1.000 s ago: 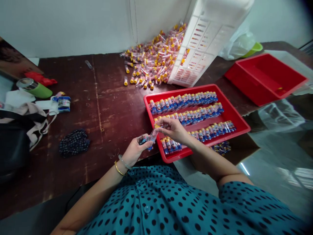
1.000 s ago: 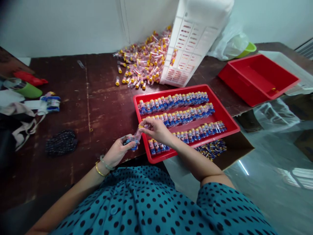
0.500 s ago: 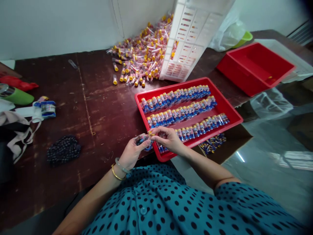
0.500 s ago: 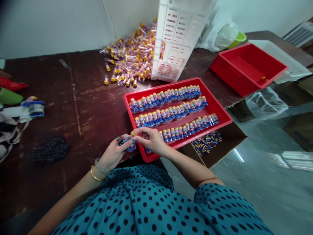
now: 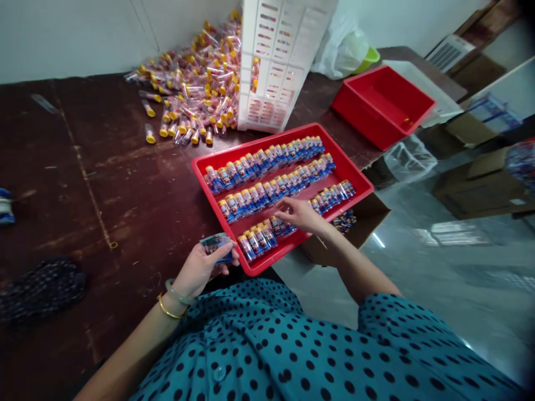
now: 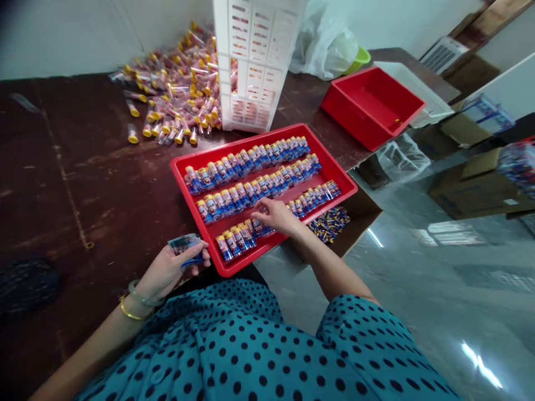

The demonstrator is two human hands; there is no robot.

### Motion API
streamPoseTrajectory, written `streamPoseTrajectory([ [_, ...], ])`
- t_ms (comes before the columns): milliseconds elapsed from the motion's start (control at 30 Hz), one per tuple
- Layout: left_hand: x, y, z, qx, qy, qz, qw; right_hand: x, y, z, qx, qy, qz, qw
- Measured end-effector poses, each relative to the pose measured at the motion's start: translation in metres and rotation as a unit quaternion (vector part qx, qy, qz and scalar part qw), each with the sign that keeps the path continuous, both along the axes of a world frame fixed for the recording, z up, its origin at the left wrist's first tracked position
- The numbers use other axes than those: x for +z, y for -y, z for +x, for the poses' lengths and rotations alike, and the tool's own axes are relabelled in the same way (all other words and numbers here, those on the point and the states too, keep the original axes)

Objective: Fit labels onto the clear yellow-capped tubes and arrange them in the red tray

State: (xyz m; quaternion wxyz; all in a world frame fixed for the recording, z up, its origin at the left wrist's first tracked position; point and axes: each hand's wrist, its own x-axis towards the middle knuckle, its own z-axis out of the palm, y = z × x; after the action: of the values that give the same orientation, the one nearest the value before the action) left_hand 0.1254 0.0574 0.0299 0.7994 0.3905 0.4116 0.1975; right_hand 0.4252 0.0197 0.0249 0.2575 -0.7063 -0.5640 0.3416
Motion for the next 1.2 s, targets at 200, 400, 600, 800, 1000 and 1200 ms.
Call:
streamPoseTrajectory([
  [200, 0.006, 0.003, 0.020, 0.003, 0.043, -0.023, 0.999, -0.006, 0.007, -0.015, -0.045, 0.061, 0.002, 0.997],
  [400, 0.006, 0.004, 0.030, 0.021, 0.035, -0.007, 0.999, 0.014, 0.007, 0.002, 0.018, -0.057, -0.018, 0.998],
  [600, 0.009, 0.004, 0.033, 0.035, 0.035, -0.016, 0.999, 0.018, 0.010, -0.010, -0.049, -0.065, 0.050, 0.995],
  [800, 0.003, 0.003, 0.033, 0.073, 0.041, -0.006, 0.996, 0.037, 0.015, -0.032, 0.044, -0.064, 0.107, 0.991],
  [1000, 0.004, 0.004, 0.035, 0.135, 0.031, 0.027, 0.990, 0.039, 0.007, -0.069, 0.099, -0.103, 0.151, 0.978],
  [1200, 0.003, -0.001, 0.022, 0.058, 0.003, 0.055, 0.997, 0.040, -0.001, -0.079, 0.136, -0.112, 0.159, 0.971],
])
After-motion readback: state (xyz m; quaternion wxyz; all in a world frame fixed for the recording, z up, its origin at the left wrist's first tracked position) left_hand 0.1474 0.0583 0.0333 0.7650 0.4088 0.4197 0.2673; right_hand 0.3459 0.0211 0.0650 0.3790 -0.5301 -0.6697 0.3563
